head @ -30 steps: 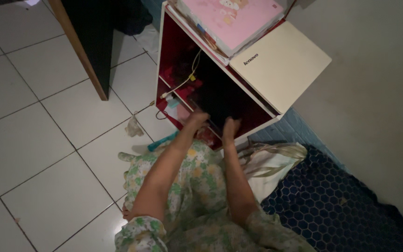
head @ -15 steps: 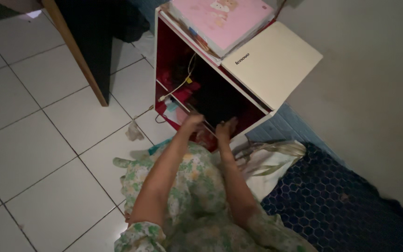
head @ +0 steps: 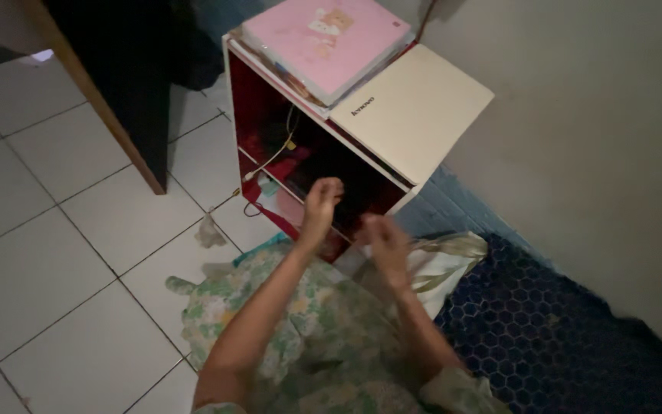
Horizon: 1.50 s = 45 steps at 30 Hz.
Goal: The person organizes a small red cabinet by placing a laptop, a white box, a blue packet, a pink bowl, and several papers inside. They arrange the items on the shelves and then close the cabinet door.
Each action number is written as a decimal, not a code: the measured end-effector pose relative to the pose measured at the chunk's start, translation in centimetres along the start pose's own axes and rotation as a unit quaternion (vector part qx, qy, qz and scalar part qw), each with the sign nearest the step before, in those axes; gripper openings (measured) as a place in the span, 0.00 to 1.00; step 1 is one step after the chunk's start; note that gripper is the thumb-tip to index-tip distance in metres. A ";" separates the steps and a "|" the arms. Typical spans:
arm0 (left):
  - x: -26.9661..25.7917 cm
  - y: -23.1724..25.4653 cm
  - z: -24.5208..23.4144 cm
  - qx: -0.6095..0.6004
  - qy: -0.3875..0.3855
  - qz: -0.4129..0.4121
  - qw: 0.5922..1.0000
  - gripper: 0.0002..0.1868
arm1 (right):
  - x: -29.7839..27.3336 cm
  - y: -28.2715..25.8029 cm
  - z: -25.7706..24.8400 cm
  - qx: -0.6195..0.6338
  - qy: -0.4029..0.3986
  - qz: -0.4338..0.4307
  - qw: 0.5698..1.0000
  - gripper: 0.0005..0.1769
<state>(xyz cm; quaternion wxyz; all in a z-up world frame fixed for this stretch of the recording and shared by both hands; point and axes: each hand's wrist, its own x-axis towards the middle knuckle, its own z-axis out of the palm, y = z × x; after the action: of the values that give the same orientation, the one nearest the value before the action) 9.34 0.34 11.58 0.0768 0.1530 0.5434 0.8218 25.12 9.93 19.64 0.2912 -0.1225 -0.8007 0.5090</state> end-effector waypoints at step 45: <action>-9.0 22.1 1.3 -0.196 0.019 -0.025 0.980 0.42 | 13.4 -8.1 -8.2 0.237 0.151 -0.064 0.958 0.22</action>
<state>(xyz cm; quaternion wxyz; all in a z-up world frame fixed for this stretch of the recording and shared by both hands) 19.12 -9.96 30.85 0.1153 0.1056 0.3764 0.9132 20.07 18.98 33.91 0.4613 -0.0743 -0.6098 0.6402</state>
